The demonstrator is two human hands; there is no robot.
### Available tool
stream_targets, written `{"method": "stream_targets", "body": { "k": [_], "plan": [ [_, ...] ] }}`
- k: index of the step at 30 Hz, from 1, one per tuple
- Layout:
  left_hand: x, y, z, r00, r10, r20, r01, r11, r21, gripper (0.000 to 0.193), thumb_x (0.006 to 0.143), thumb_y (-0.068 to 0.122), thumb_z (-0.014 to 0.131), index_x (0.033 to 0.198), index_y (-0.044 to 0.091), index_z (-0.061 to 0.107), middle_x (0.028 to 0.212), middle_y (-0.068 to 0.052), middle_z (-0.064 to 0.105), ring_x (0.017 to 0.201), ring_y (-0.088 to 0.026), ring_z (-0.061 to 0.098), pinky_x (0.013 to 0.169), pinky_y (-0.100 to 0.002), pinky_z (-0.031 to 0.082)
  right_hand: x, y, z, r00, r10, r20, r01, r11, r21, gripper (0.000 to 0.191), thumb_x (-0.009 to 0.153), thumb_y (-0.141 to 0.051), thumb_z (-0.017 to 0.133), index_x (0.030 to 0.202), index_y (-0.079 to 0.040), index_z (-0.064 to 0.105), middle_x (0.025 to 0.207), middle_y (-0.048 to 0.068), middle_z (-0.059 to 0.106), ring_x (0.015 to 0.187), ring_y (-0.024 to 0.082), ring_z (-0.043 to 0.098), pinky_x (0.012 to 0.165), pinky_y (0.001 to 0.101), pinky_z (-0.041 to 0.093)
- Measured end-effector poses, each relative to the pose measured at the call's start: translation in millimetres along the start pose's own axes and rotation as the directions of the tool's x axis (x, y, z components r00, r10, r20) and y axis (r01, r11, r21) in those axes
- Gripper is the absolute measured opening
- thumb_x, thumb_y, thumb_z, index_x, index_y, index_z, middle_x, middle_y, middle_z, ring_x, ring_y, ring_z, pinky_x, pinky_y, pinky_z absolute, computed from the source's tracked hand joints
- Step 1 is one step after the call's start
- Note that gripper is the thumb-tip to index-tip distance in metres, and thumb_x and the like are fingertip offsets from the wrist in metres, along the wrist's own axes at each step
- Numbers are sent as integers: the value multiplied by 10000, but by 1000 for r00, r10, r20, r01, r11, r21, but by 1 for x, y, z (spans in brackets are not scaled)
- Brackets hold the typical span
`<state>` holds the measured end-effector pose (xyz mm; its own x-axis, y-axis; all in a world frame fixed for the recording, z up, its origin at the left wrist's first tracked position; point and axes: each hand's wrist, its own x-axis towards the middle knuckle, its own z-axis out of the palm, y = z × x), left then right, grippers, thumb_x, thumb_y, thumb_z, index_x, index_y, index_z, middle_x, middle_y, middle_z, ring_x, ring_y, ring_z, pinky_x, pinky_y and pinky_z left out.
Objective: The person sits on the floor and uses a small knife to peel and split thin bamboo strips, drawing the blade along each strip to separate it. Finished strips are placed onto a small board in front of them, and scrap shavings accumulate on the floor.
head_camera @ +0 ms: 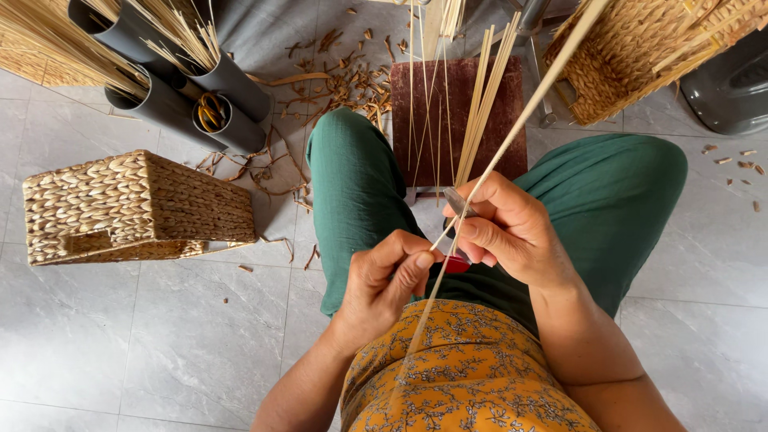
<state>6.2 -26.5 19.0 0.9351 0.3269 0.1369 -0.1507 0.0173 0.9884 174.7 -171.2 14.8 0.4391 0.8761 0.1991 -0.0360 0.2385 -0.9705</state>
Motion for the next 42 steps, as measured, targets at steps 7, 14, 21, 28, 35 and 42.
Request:
{"method": "stream_targets", "body": {
  "k": [7, 14, 21, 28, 35, 42],
  "plan": [
    [16, 15, -8, 981, -160, 112, 182, 956, -232, 172, 1064, 175, 550, 1101, 29, 632, 860, 5, 682, 727, -32, 592, 611, -191, 471, -3, -2, 9, 998, -60, 28, 64, 986, -155, 220, 1071, -138, 589, 1227, 1, 519, 823, 17, 652, 636, 33, 528, 527, 184, 406],
    [18, 8, 1, 996, -65, 66, 71, 993, -94, 143, 1086, 146, 599, 999, 33, 597, 717, 36, 591, 611, -21, 501, 532, -192, 387, -1, 2, 2, 996, 71, 52, -75, 994, 84, 239, 1052, -139, 588, 1246, -35, 493, 763, -9, 587, 589, 38, 503, 467, 186, 361],
    [0, -6, -4, 985, -149, 86, 163, 969, -186, 166, 1085, 158, 599, 968, 40, 587, 650, 53, 495, 552, -18, 417, 491, -210, 313, 0, 15, -11, 997, 57, 48, -66, 979, 193, 194, 1070, -153, 607, 1209, -43, 528, 758, -10, 526, 582, 36, 465, 466, 189, 346],
    [-15, -22, -11, 980, -187, 68, 198, 957, -211, 177, 1078, 169, 591, 961, 38, 593, 629, 52, 469, 527, -19, 397, 467, -206, 303, 3, 22, -10, 994, 88, 61, -97, 978, 183, 184, 1057, -157, 612, 1191, -49, 547, 696, -19, 518, 568, 42, 464, 451, 194, 344],
    [-28, -30, -14, 967, -236, 99, 253, 936, -244, 188, 1085, 180, 600, 961, 39, 591, 623, 44, 496, 514, -19, 424, 466, -195, 329, 8, 18, -28, 999, 26, -47, -20, 993, 120, 169, 1080, -177, 592, 1147, -22, 577, 676, -21, 507, 543, 38, 437, 463, 198, 318],
    [-5, -1, -28, 947, -277, 164, 299, 946, -125, 278, 1027, 254, 559, 1194, 39, 616, 832, 2, 700, 692, -19, 604, 595, -169, 494, 3, 10, -9, 1000, 27, 7, -27, 1000, 4, 159, 1090, -157, 576, 1179, -26, 561, 731, -18, 537, 599, 24, 456, 499, 189, 342]
  ]
}}
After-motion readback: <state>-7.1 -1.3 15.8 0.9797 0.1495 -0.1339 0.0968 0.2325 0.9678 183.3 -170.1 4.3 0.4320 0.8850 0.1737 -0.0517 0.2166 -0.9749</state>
